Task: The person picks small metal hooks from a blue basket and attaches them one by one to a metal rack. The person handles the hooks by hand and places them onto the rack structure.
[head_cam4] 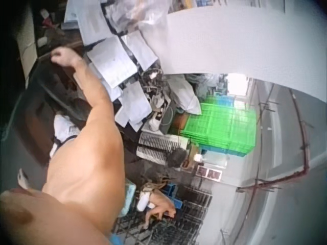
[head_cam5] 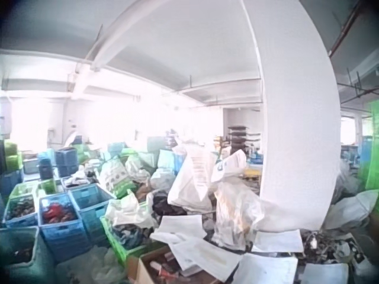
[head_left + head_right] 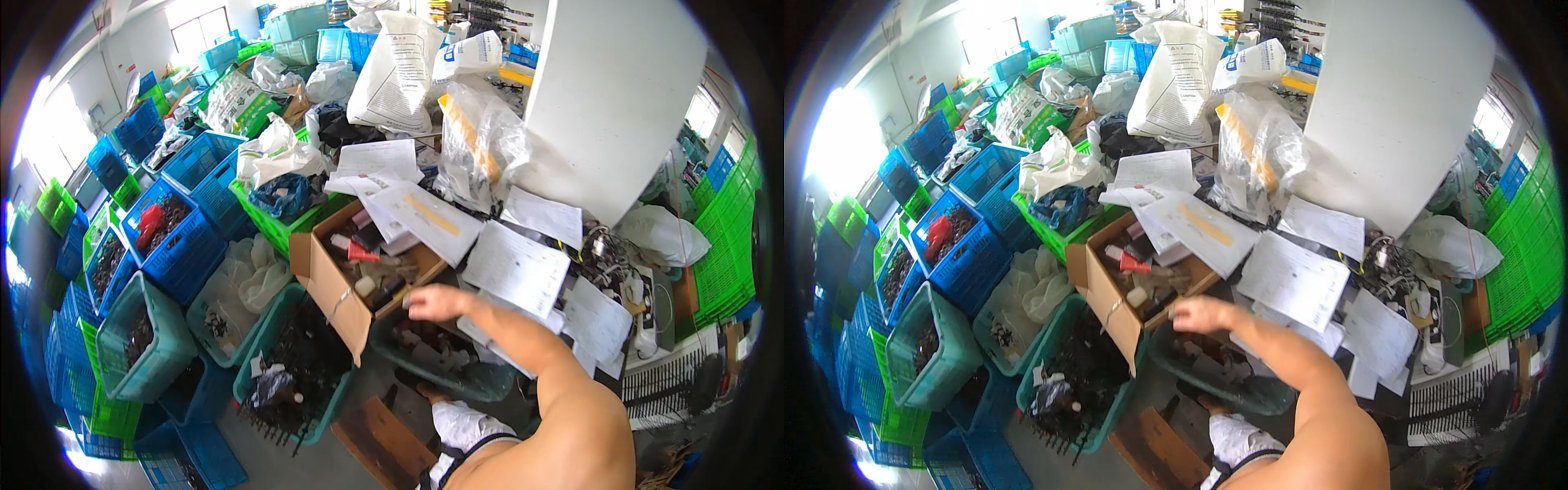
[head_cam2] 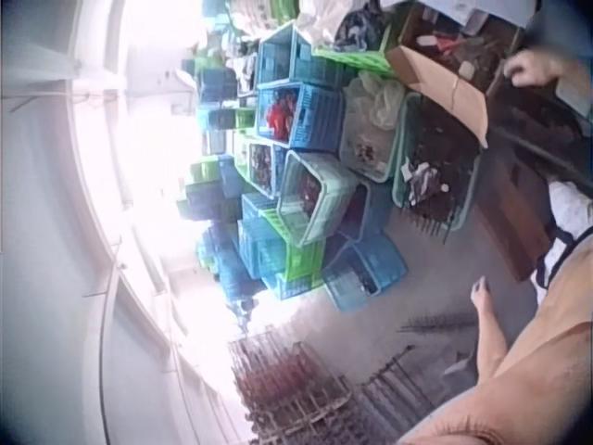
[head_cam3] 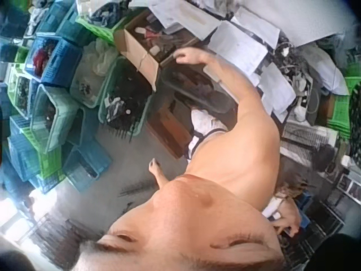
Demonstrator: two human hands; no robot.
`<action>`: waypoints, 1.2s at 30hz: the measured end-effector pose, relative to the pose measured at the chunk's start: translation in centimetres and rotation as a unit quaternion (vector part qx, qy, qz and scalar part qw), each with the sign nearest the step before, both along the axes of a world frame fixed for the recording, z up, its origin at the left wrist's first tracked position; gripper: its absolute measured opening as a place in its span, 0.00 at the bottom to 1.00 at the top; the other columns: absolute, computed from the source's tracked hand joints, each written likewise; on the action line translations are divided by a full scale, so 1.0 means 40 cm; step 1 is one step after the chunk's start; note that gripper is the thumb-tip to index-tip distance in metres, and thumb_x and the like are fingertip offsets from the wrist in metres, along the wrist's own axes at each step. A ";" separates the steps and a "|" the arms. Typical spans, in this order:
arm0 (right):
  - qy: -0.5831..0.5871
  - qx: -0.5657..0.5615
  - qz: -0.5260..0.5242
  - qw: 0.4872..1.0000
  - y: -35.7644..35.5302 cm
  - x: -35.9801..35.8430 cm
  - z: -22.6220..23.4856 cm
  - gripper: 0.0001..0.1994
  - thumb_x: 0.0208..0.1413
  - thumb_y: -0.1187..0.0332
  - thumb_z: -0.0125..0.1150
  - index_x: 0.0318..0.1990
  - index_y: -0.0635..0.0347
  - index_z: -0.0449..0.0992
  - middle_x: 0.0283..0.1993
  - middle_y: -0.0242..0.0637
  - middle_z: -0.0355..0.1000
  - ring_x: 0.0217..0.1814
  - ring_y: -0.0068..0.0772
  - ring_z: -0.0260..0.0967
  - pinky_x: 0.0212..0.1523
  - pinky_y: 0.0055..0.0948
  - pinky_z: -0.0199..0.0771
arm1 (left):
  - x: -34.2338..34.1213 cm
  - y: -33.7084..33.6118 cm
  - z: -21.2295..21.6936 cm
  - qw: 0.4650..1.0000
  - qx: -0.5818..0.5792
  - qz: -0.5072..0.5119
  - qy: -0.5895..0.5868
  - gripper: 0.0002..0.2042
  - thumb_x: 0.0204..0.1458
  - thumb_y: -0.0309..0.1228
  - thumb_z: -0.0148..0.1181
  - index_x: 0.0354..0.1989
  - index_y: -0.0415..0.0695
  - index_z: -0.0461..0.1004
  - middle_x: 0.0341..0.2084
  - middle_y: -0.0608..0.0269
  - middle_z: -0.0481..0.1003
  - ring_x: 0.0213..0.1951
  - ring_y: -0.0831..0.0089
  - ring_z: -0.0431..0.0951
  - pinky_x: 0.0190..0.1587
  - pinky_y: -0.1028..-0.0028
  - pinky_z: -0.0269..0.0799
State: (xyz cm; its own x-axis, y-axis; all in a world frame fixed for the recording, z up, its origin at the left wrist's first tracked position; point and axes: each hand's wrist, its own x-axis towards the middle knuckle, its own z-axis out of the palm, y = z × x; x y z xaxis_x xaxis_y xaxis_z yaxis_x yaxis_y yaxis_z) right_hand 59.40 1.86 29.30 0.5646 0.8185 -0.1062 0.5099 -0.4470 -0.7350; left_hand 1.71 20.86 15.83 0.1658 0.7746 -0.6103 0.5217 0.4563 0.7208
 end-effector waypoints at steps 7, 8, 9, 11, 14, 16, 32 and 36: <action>-0.221 -0.067 -0.327 0.916 0.025 0.822 -0.025 0.11 0.50 0.65 0.53 0.37 0.62 0.73 0.39 0.53 0.70 0.43 0.53 0.69 0.44 0.42 0.70 | 0.459 0.126 0.185 0.998 -0.013 -0.005 0.055 0.07 0.53 0.31 0.55 0.28 0.39 0.72 0.17 0.63 0.69 0.17 0.78 0.64 0.19 0.76 0.61; -0.273 -0.063 -0.355 0.892 0.023 0.894 -0.048 0.11 0.50 0.66 0.53 0.36 0.63 0.73 0.41 0.54 0.69 0.46 0.55 0.67 0.47 0.42 0.69 | 0.555 0.177 0.208 0.996 0.038 -0.071 0.048 0.07 0.54 0.30 0.54 0.30 0.39 0.72 0.19 0.63 0.70 0.19 0.76 0.66 0.22 0.75 0.64; -0.308 -0.057 -0.343 0.885 0.011 0.969 -0.061 0.11 0.50 0.66 0.53 0.37 0.64 0.72 0.43 0.54 0.67 0.48 0.55 0.65 0.48 0.42 0.68 | 0.653 0.217 0.231 0.987 0.083 -0.130 0.042 0.07 0.54 0.29 0.54 0.32 0.38 0.72 0.20 0.62 0.71 0.21 0.74 0.68 0.25 0.73 0.66; -0.330 -0.064 -0.320 0.886 0.009 1.074 -0.088 0.12 0.49 0.68 0.55 0.38 0.66 0.70 0.45 0.54 0.65 0.50 0.55 0.64 0.50 0.42 0.67 | 0.843 0.283 0.303 0.932 0.247 -0.245 0.097 0.08 0.53 0.26 0.53 0.39 0.36 0.72 0.32 0.59 0.75 0.35 0.70 0.73 0.42 0.73 0.69; -0.336 -0.092 -0.338 0.874 0.019 1.152 -0.111 0.15 0.47 0.71 0.57 0.42 0.69 0.67 0.47 0.56 0.63 0.51 0.56 0.63 0.51 0.43 0.67 | 1.140 0.319 0.402 0.926 0.283 -0.249 -0.027 0.08 0.52 0.23 0.53 0.40 0.38 0.73 0.33 0.60 0.76 0.34 0.74 0.73 0.41 0.74 0.69; -0.287 -0.173 -0.329 0.883 0.030 1.181 -0.110 0.21 0.44 0.67 0.60 0.46 0.69 0.66 0.50 0.57 0.62 0.52 0.56 0.64 0.53 0.41 0.67 | 1.308 0.305 0.461 0.905 0.268 -0.305 -0.126 0.07 0.50 0.23 0.55 0.38 0.39 0.73 0.32 0.61 0.75 0.33 0.70 0.74 0.39 0.72 0.70; -0.271 -0.237 -0.352 0.864 0.013 1.141 -0.138 0.30 0.45 0.52 0.61 0.48 0.68 0.65 0.49 0.51 0.66 0.50 0.48 0.68 0.47 0.38 0.71 | 2.415 -0.129 0.315 0.414 0.522 -0.709 -0.230 0.15 0.46 0.29 0.56 0.44 0.44 0.67 0.47 0.58 0.69 0.49 0.60 0.69 0.49 0.63 0.63; -0.255 -0.196 -0.321 0.891 -0.007 1.185 -0.125 0.28 0.45 0.51 0.62 0.44 0.68 0.67 0.45 0.51 0.68 0.48 0.48 0.69 0.46 0.39 0.72 | 2.476 -0.111 0.243 0.386 0.557 -0.732 -0.071 0.22 0.44 0.34 0.60 0.49 0.45 0.64 0.50 0.60 0.67 0.50 0.62 0.69 0.49 0.64 0.62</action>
